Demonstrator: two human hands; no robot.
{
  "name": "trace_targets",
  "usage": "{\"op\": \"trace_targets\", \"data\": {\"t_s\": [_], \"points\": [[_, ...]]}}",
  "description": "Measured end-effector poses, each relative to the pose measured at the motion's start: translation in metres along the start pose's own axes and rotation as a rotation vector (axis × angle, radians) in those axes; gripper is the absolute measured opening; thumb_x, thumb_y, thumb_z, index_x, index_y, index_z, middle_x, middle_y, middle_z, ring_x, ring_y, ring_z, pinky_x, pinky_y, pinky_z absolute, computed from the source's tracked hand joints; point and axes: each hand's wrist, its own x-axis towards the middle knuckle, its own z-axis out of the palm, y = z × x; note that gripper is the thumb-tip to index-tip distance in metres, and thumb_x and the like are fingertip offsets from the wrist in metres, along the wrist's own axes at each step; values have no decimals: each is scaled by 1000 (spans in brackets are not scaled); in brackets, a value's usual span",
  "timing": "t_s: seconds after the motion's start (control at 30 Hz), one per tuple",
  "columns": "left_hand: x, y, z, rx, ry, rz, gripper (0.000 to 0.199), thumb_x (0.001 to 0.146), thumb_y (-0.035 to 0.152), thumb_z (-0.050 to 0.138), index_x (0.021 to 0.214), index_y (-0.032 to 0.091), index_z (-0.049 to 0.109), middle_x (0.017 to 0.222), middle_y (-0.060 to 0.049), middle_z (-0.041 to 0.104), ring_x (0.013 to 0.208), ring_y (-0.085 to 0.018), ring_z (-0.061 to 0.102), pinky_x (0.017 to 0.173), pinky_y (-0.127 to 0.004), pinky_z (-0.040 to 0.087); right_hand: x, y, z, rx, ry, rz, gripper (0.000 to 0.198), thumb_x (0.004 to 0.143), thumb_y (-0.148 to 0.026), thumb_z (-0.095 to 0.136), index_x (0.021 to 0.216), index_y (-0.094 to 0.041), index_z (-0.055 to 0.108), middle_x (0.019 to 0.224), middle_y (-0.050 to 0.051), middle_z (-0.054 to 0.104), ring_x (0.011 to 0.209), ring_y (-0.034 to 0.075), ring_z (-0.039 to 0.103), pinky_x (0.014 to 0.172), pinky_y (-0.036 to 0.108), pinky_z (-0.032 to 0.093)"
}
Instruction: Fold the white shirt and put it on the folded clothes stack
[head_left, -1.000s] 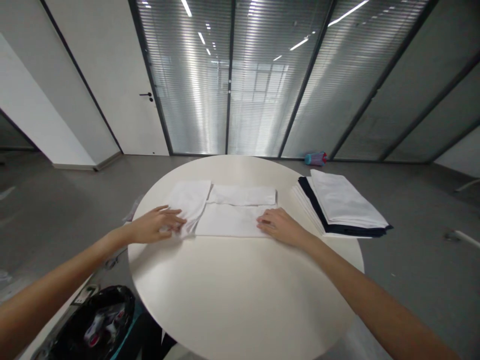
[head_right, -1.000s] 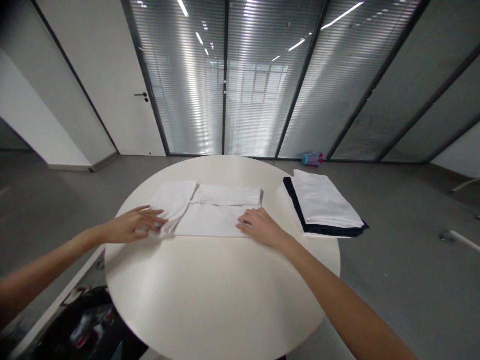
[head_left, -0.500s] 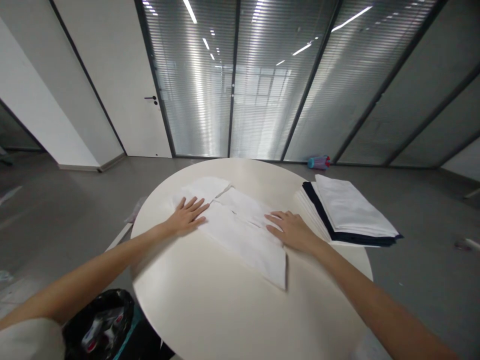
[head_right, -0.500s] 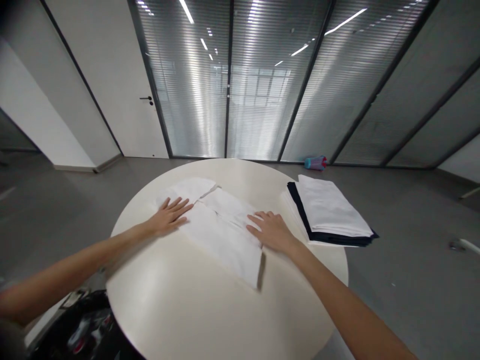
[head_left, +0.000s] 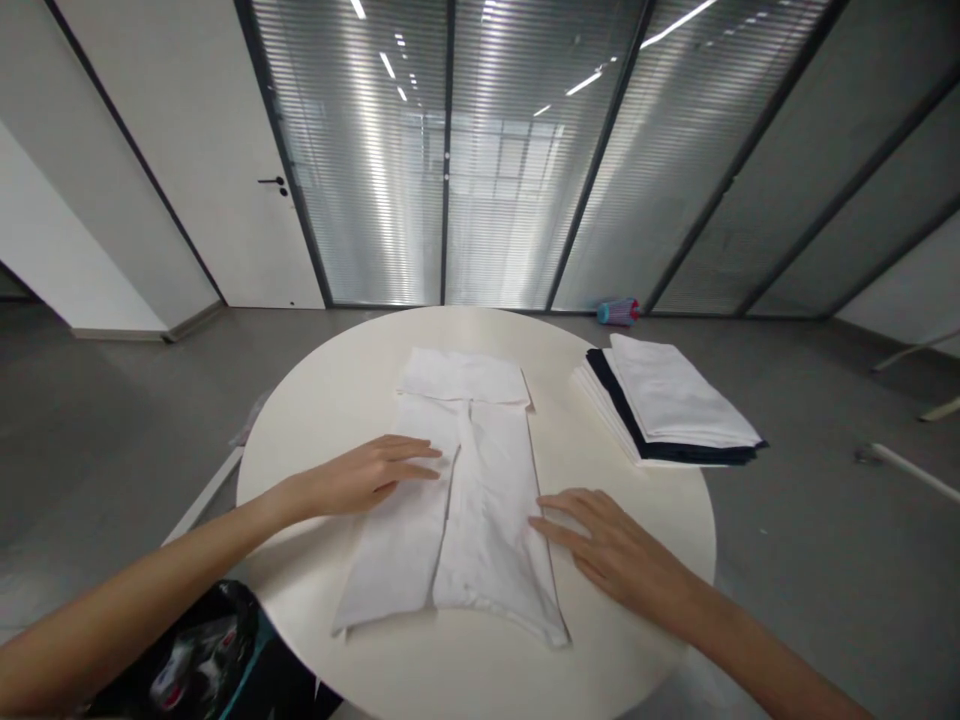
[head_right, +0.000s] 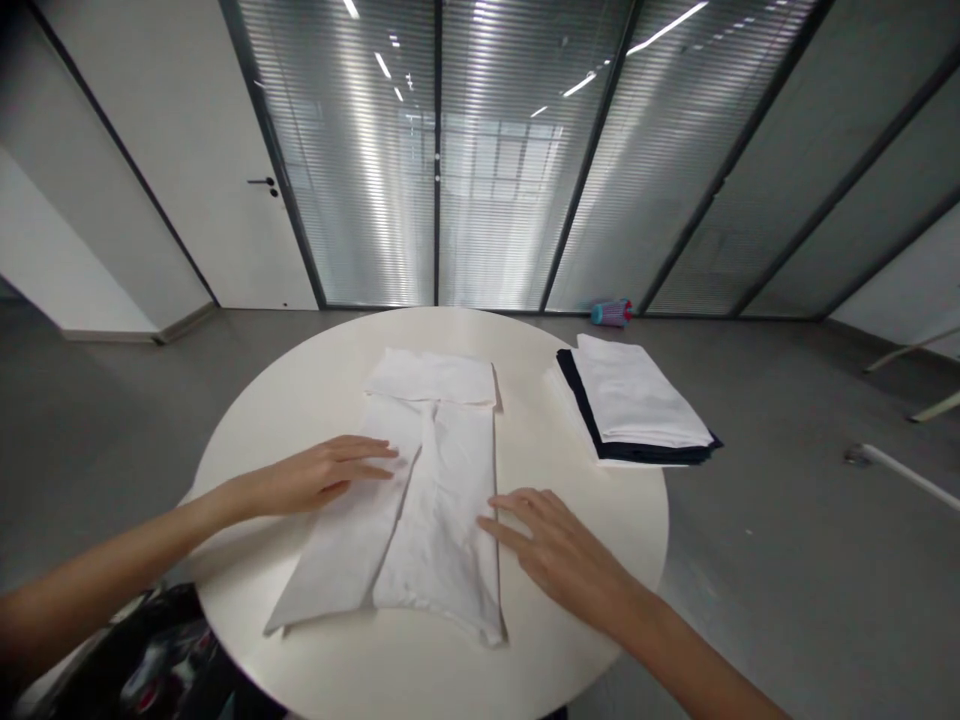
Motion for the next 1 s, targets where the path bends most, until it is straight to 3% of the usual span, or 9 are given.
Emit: {"op": "trace_targets", "data": {"t_s": [0.13,0.27,0.4,0.5,0.6,0.7,0.8,0.9,1.0], "points": [[-51,17,-5,17,-96,-43,61,86,8,56,137,43,59,153,7,47,145,-24,40,118,-45,39,3,15,16,-36,8,-98,44,98,-14,52,139,-29,58,133,8,66,126,24,58,102,45,49],[-69,24,1,-21,-172,-36,61,87,25,66,144,39,52,157,3,42,151,-27,26,120,-47,35,9,16,24,-42,23,-182,35,101,-15,48,133,-23,62,128,8,69,124,23,60,100,43,50],[-70,26,13,3,-118,-66,46,99,24,48,142,39,54,154,3,46,151,-23,26,123,-49,26,9,17,27,0,89,-187,33,102,-14,44,127,-21,65,124,8,71,121,21,63,98,41,51],[-71,23,21,-46,-51,-60,42,104,24,36,139,33,58,149,0,53,146,-20,37,125,-48,21,8,12,22,93,138,-153,30,99,-12,48,121,-20,67,121,10,72,118,19,64,99,39,52],[-75,19,31,-122,81,-90,41,106,32,32,135,28,60,138,-4,63,137,-21,50,122,-46,27,6,1,16,180,91,-106,35,93,-14,55,126,-20,64,130,12,66,127,21,57,105,41,48],[-76,18,40,-196,262,-228,45,106,40,29,116,22,69,114,-8,74,114,-24,65,100,-38,50,3,-9,15,245,24,-108,52,87,-21,61,139,-20,55,140,15,59,137,26,49,110,46,43],[-70,22,41,-286,389,-364,55,103,50,30,80,17,67,75,-5,69,70,-18,63,67,-27,51,5,-12,25,310,41,-109,46,90,-16,54,136,-20,58,134,14,65,133,26,53,109,48,42],[-53,20,34,-351,491,-513,58,97,62,36,63,18,52,55,1,50,52,-12,45,52,-24,38,20,-4,36,479,121,173,26,98,-27,48,105,-18,71,101,12,76,98,25,72,88,40,55],[-26,3,25,-527,569,-713,60,88,72,43,63,18,50,55,2,46,53,-12,43,49,-23,33,52,13,38,709,105,676,36,100,-43,44,85,-17,64,60,5,67,51,20,65,47,28,50]]}}
